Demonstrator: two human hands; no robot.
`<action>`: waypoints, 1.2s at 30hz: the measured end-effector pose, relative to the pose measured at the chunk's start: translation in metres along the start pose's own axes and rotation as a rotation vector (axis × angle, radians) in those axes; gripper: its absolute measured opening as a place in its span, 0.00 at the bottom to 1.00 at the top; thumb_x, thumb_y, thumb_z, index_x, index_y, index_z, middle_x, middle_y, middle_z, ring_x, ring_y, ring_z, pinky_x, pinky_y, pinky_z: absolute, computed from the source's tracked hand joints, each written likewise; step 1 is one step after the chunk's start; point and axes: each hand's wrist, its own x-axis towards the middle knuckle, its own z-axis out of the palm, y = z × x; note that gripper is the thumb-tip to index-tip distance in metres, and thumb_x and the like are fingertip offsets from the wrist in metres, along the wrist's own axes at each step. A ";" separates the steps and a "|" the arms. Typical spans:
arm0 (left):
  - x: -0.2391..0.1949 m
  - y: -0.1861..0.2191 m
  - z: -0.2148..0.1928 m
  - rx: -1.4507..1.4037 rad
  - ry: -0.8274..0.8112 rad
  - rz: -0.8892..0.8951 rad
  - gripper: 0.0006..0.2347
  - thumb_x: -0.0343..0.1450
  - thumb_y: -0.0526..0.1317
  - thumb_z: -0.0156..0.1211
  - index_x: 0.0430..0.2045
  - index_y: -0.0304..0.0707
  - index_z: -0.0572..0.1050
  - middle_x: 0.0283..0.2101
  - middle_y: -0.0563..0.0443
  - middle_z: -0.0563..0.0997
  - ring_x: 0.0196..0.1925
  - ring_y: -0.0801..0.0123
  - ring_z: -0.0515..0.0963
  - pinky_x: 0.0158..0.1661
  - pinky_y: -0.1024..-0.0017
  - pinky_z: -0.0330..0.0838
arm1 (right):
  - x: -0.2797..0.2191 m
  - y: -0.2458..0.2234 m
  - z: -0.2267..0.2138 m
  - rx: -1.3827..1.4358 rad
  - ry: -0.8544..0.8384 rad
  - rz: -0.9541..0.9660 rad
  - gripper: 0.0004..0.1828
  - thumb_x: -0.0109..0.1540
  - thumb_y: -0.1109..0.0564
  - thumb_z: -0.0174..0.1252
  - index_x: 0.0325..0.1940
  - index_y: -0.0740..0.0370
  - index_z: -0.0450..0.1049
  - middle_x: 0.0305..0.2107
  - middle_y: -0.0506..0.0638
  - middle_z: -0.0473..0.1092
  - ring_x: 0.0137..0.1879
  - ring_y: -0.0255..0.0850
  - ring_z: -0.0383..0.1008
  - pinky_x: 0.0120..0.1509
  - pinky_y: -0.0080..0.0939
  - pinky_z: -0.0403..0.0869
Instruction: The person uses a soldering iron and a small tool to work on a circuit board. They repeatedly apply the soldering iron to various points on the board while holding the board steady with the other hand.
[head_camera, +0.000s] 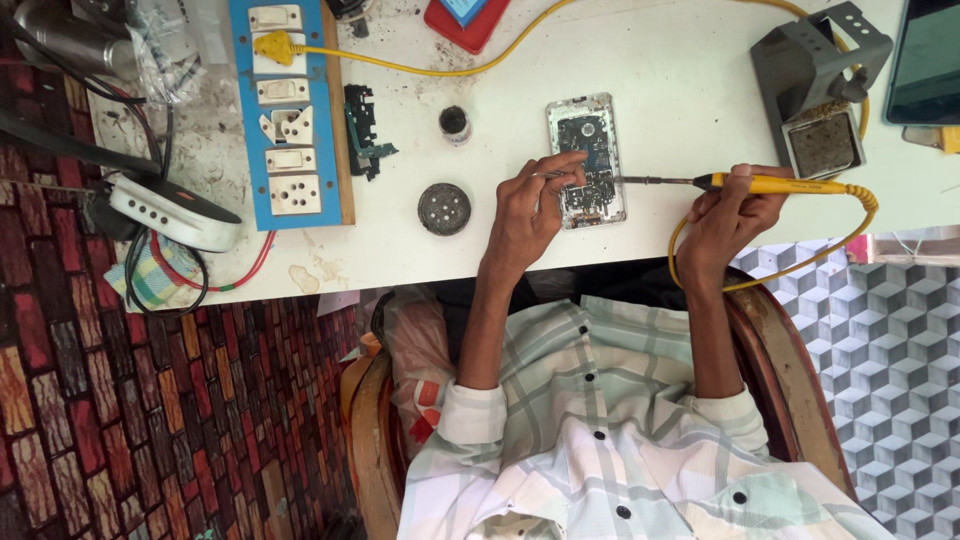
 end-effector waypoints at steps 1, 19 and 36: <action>0.000 0.001 0.000 0.003 0.002 0.002 0.16 0.73 0.17 0.46 0.53 0.26 0.74 0.42 0.39 0.83 0.47 0.60 0.86 0.52 0.69 0.80 | 0.000 0.000 -0.001 0.002 0.003 0.005 0.09 0.79 0.57 0.50 0.48 0.61 0.58 0.31 0.47 0.59 0.23 0.30 0.58 0.27 0.32 0.64; -0.006 -0.012 0.002 -0.027 0.001 -0.001 0.18 0.71 0.16 0.42 0.51 0.23 0.74 0.47 0.36 0.82 0.48 0.58 0.86 0.53 0.67 0.80 | -0.001 0.000 0.001 0.059 0.001 0.015 0.09 0.77 0.55 0.50 0.49 0.61 0.60 0.30 0.47 0.60 0.26 0.32 0.61 0.31 0.36 0.69; -0.001 0.004 -0.007 -0.056 -0.043 -0.069 0.11 0.82 0.31 0.42 0.56 0.30 0.70 0.48 0.42 0.85 0.51 0.60 0.86 0.54 0.67 0.80 | 0.000 -0.005 0.005 0.017 -0.016 0.024 0.08 0.78 0.55 0.50 0.49 0.61 0.61 0.31 0.47 0.60 0.28 0.31 0.60 0.32 0.35 0.68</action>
